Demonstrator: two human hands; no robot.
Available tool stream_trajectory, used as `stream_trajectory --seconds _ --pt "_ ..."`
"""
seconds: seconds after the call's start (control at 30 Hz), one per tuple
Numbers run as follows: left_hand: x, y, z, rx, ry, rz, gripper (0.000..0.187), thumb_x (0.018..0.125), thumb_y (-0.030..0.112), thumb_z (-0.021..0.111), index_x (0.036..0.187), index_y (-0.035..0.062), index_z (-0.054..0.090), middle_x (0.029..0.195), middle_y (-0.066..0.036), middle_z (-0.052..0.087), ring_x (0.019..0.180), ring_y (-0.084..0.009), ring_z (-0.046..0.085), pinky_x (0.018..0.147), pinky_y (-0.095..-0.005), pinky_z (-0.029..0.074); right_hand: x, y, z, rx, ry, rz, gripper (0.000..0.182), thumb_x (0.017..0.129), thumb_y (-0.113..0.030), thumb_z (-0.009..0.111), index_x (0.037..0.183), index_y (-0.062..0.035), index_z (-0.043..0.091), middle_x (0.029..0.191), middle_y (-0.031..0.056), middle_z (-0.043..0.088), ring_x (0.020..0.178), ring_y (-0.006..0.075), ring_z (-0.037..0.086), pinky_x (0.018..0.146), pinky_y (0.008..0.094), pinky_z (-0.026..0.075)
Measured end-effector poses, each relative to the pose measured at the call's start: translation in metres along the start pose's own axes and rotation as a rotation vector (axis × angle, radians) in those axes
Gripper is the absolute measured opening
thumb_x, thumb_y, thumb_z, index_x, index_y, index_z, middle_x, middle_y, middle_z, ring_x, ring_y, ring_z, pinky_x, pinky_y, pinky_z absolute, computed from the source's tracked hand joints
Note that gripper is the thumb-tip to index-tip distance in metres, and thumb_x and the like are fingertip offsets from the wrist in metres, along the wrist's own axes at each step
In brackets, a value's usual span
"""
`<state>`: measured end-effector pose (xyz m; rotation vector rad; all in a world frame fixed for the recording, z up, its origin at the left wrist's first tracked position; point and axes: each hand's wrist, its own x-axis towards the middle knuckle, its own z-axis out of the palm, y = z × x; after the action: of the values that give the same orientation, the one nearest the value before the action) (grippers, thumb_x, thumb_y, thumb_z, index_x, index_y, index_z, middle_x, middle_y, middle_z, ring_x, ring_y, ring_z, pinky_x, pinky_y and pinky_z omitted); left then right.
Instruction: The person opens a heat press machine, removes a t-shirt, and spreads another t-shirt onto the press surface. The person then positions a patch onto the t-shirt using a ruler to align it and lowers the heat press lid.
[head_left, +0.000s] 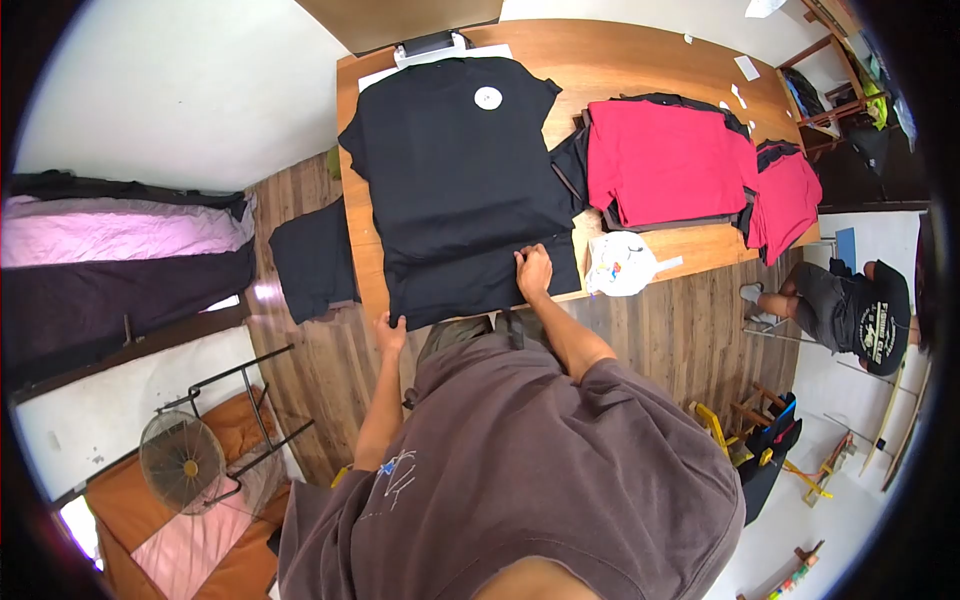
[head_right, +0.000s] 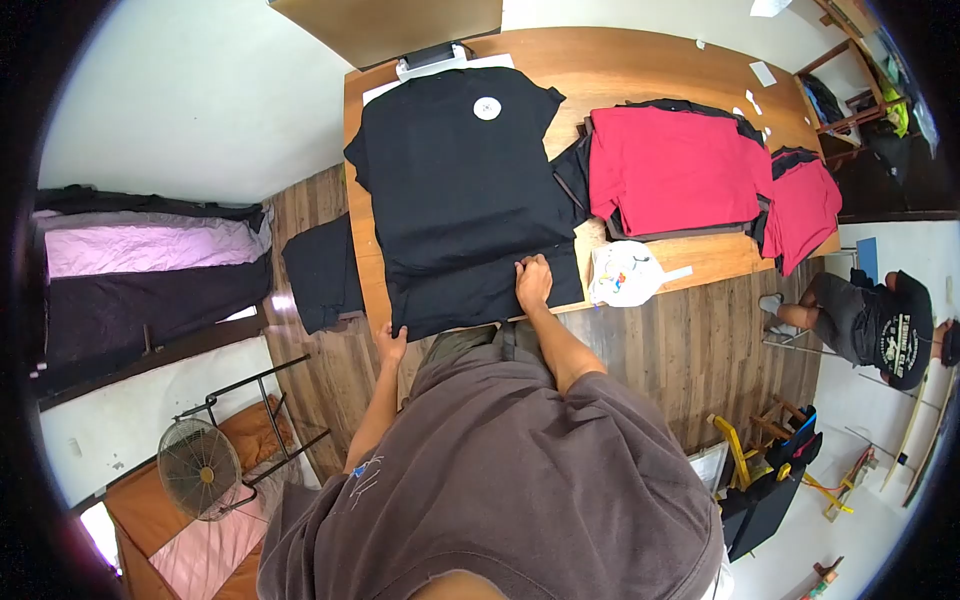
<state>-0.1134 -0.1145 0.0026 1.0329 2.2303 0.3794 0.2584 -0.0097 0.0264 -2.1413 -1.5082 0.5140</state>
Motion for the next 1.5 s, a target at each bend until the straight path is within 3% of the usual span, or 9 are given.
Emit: stream_trajectory --seconds 0.13,0.2,0.27,0.43,0.6,0.7,1.1,1.23,1.5 --pt "-0.019 -0.031 0.005 -0.131 0.028 -0.003 0.042 0.088 0.022 0.083 0.121 0.0005 0.07 0.123 -0.02 0.062 0.112 -0.0342 0.068 0.101 -0.044 0.054 0.001 0.008 0.002 0.01 0.059 -0.148 0.017 0.096 -0.018 0.074 0.094 -0.0003 0.074 0.096 0.0182 0.069 0.089 0.0414 0.07 0.084 0.0495 0.055" --pt "-0.015 -0.064 0.019 -0.132 0.085 0.062 0.044 0.088 0.026 0.084 0.121 0.0015 0.07 0.125 -0.019 0.061 0.109 -0.0333 0.069 0.105 -0.0427 0.052 0.004 0.014 -0.003 0.131 -0.047 -0.06 0.015 0.096 -0.016 0.072 0.096 -0.0009 0.075 0.098 0.0183 0.069 0.093 0.04 0.07 0.086 0.0486 0.055" --pt "-0.037 -0.038 -0.001 -0.118 0.066 -0.01 0.044 0.088 0.028 0.084 0.121 0.0023 0.07 0.124 -0.019 0.063 0.105 -0.0325 0.069 0.106 -0.042 0.051 0.011 0.027 -0.004 0.241 -0.106 -0.001 0.015 0.099 -0.015 0.068 0.096 -0.0011 0.073 0.1 0.0191 0.07 0.097 0.04 0.07 0.087 0.0483 0.054" --pt "-0.049 -0.035 -0.006 -0.149 0.092 -0.08 0.043 0.088 0.032 0.084 0.119 0.0047 0.072 0.119 -0.016 0.07 0.096 -0.0262 0.067 0.097 -0.0393 0.053 0.031 0.066 0.002 0.235 0.247 0.042 0.019 0.101 -0.014 0.067 0.097 0.0039 0.071 0.098 0.0216 0.072 0.091 0.0406 0.07 0.086 0.0463 0.055" --pt "-0.052 -0.036 -0.001 -0.233 0.084 -0.185 0.043 0.088 0.031 0.085 0.119 0.004 0.073 0.108 -0.011 0.074 0.093 -0.0186 0.066 0.087 -0.0344 0.053 0.049 0.09 0.006 0.274 0.286 0.258 0.021 0.1 -0.016 0.071 0.1 0.0049 0.073 0.094 0.0219 0.074 0.087 0.0371 0.071 0.083 0.0422 0.055" --pt "-0.045 -0.066 0.019 -0.341 0.139 -0.108 0.042 0.088 0.03 0.085 0.118 0.003 0.073 0.105 -0.012 0.074 0.094 -0.0185 0.066 0.087 -0.0335 0.053 0.053 0.079 -0.007 0.301 0.242 0.337 0.02 0.099 -0.017 0.071 0.101 0.0027 0.076 0.094 0.0208 0.075 0.09 0.0377 0.072 0.084 0.0433 0.055" --pt "-0.066 -0.058 0.017 -0.203 0.024 -0.237 0.045 0.087 0.04 0.083 0.121 0.012 0.076 0.131 -0.02 0.066 0.112 -0.0306 0.068 0.101 -0.0441 0.053 0.047 0.065 -0.021 0.192 0.189 0.258 0.024 0.088 -0.019 0.07 0.104 -0.0036 0.079 0.102 0.0135 0.071 0.096 0.0354 0.071 0.088 0.046 0.056" --pt "-0.072 -0.047 0.022 -0.13 0.055 -0.26 0.046 0.087 0.041 0.082 0.122 0.0118 0.076 0.134 -0.02 0.066 0.12 -0.0336 0.067 0.104 -0.0444 0.052 0.046 0.06 -0.027 0.198 0.18 0.269 0.022 0.084 -0.02 0.082 0.1 -0.0049 0.078 0.1 0.0104 0.072 0.094 0.0334 0.071 0.084 0.0451 0.055" --pt "-0.072 -0.044 0.03 -0.206 0.072 -0.282 0.045 0.088 0.038 0.082 0.122 0.0093 0.076 0.129 -0.021 0.072 0.125 -0.0353 0.067 0.108 -0.0449 0.05 0.052 0.072 -0.019 0.173 0.163 0.234 0.013 0.089 -0.017 0.08 0.093 -0.0058 0.078 0.09 0.0109 0.073 0.085 0.0333 0.073 0.079 0.0458 0.055"
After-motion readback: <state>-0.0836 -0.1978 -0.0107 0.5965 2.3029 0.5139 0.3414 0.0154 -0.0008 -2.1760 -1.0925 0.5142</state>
